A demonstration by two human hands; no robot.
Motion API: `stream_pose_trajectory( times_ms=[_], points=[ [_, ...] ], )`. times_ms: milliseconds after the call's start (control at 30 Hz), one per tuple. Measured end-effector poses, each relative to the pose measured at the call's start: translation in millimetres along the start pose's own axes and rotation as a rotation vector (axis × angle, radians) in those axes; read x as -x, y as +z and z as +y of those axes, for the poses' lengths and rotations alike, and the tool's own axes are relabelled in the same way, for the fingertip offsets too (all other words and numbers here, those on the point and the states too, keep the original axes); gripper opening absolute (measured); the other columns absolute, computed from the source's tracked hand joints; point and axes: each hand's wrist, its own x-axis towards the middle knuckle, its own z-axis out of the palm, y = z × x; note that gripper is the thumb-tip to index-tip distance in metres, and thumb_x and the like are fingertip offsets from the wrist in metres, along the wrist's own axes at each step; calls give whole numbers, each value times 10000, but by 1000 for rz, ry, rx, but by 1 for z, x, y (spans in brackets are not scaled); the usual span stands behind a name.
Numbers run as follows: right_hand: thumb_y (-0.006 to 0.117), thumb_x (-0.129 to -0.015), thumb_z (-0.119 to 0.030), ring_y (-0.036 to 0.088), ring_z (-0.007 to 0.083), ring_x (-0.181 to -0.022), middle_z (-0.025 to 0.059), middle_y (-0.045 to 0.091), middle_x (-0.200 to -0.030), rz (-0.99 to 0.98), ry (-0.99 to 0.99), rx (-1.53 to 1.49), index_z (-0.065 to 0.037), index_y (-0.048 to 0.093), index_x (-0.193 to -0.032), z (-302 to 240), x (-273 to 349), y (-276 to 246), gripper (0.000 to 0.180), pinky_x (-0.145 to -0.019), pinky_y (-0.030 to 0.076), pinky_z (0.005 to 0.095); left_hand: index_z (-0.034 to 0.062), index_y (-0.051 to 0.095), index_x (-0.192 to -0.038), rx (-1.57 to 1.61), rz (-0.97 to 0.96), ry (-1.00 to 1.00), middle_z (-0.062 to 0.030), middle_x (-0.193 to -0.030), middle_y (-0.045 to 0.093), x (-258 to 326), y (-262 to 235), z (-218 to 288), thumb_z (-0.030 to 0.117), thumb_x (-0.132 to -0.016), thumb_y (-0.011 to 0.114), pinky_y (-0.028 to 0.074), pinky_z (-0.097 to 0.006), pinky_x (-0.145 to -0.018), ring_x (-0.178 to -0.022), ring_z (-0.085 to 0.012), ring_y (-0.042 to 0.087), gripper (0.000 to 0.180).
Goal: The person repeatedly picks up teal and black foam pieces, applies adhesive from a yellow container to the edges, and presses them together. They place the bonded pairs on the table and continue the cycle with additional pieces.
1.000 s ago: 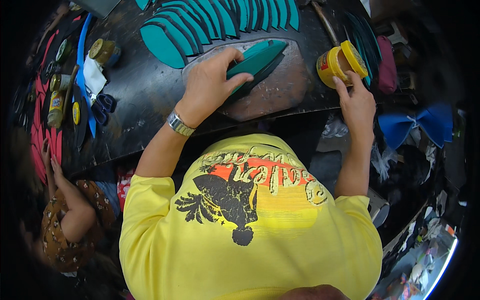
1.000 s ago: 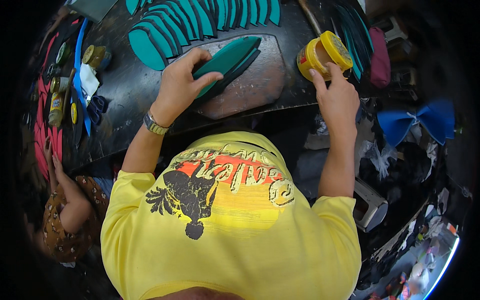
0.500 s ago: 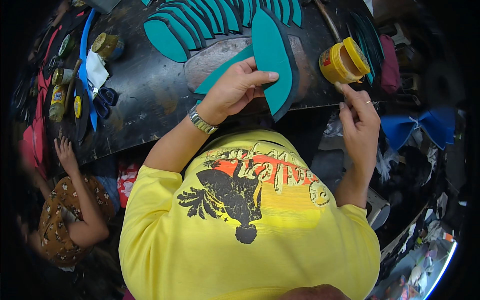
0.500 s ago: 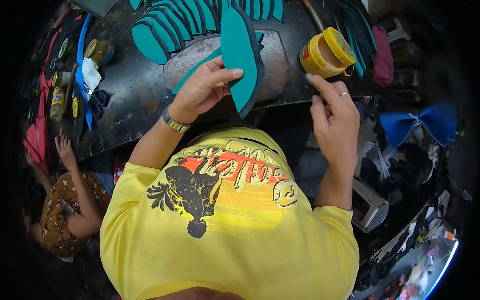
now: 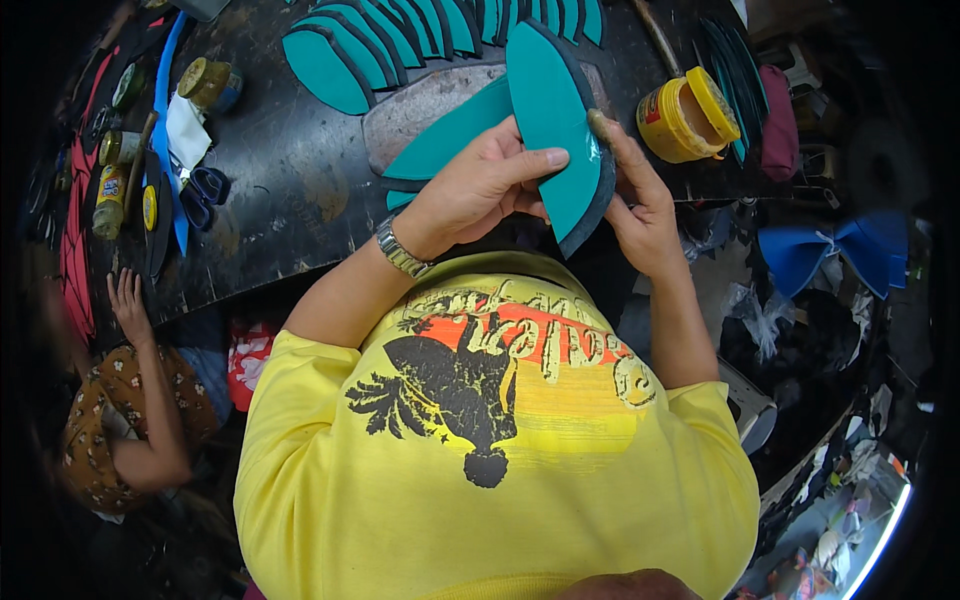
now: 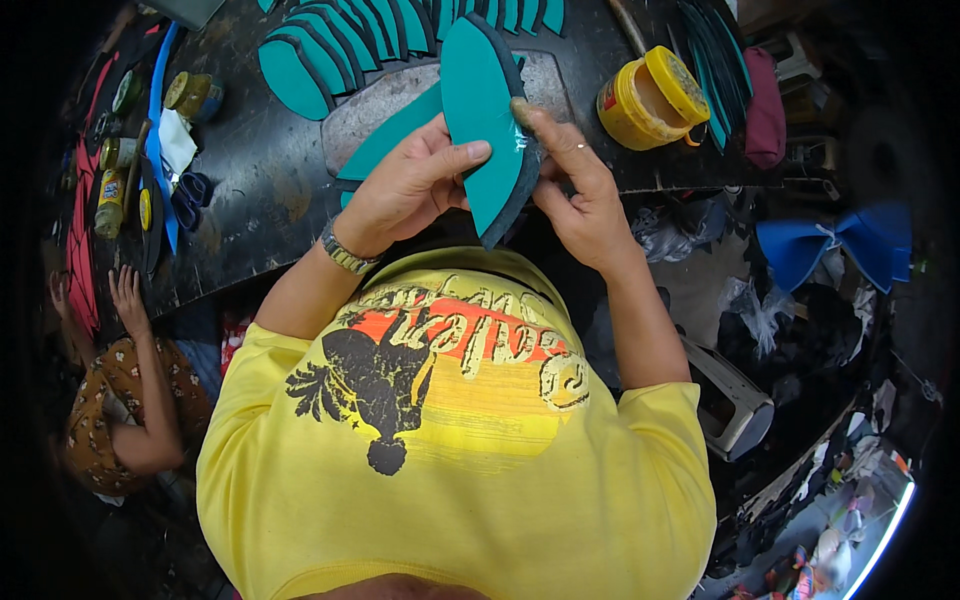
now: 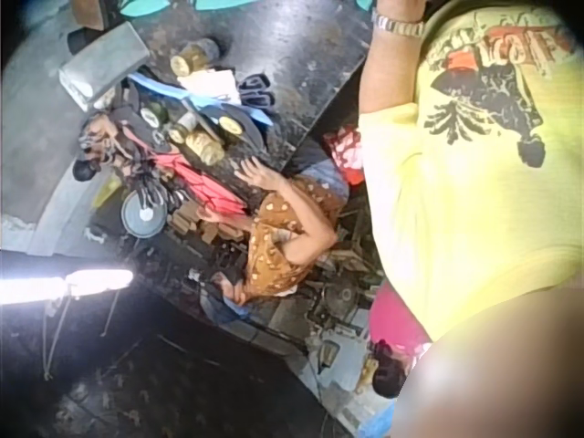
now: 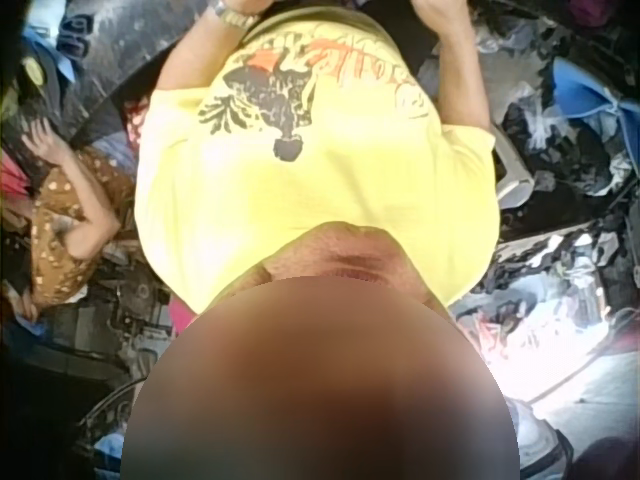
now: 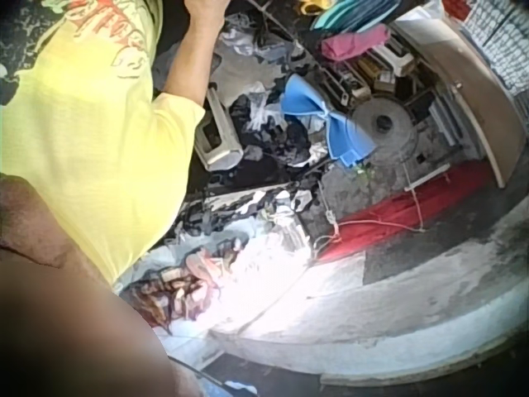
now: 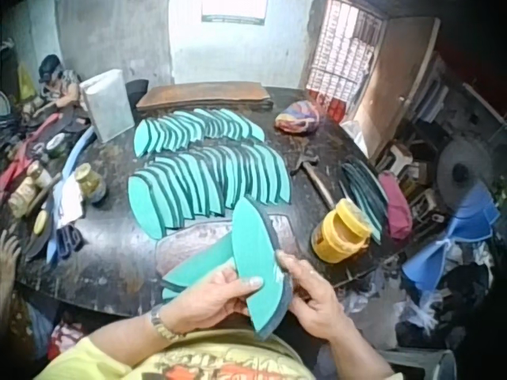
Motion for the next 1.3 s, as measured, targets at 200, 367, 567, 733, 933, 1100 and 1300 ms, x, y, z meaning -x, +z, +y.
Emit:
stream_pose_trajectory(
  times_ms=[200,367,567,733,933,1100,1300],
  points=[
    [508,-890,139,578,99,-1027,53,579,-1293,-47,148,-392,-74,469,-1461,1,19,8,611,-870,489,244,57,471,-1268,179,-58,89,-41,-1030,670,-5,-2,0,145,-1007,570,605,-221,-604,-800,-98,695,292],
    [611,-820,110,643,211,-871,106,630,-1039,-199,-133,168,-102,603,-1329,-3,19,12,551,-768,527,293,55,484,-1239,80,82,109,-45,-1032,679,-14,-7,-2,134,-1003,570,617,-233,-617,-808,-103,700,264],
    [636,-724,94,647,235,-759,87,626,-917,-240,-245,287,-152,724,-1176,-18,11,4,522,-679,530,305,59,519,-1212,31,105,132,-41,-1020,685,-17,-13,1,140,-1004,565,618,-245,-623,-812,-105,699,227],
    [576,-797,134,653,219,-852,119,615,-1072,43,-258,406,-104,661,-1271,-17,4,0,537,-725,525,290,61,515,-1246,23,30,97,-33,-1015,683,-12,-11,3,146,-1009,560,612,-248,-620,-811,-99,696,256],
    [567,-757,140,666,332,-986,151,617,-1205,53,-272,497,-163,528,-1413,2,-14,-1,724,-826,556,400,65,487,-1318,5,-62,50,-26,-1034,670,-7,-7,3,157,-1015,558,593,-223,-615,-799,-84,686,325],
    [590,-740,135,672,350,-952,164,619,-1244,58,-277,564,-164,446,-1461,4,-17,0,794,-809,560,392,67,502,-1305,-19,-112,57,-21,-1018,668,-7,-8,8,167,-1011,573,567,-195,-584,-778,-66,675,319],
    [628,-738,109,656,355,-793,145,639,-1054,11,-337,596,-135,449,-1442,9,-6,6,767,-696,548,398,66,523,-1249,-4,-32,48,-15,-978,666,-12,-8,8,170,-1006,584,554,-177,-561,-737,-51,655,272]
  ],
)
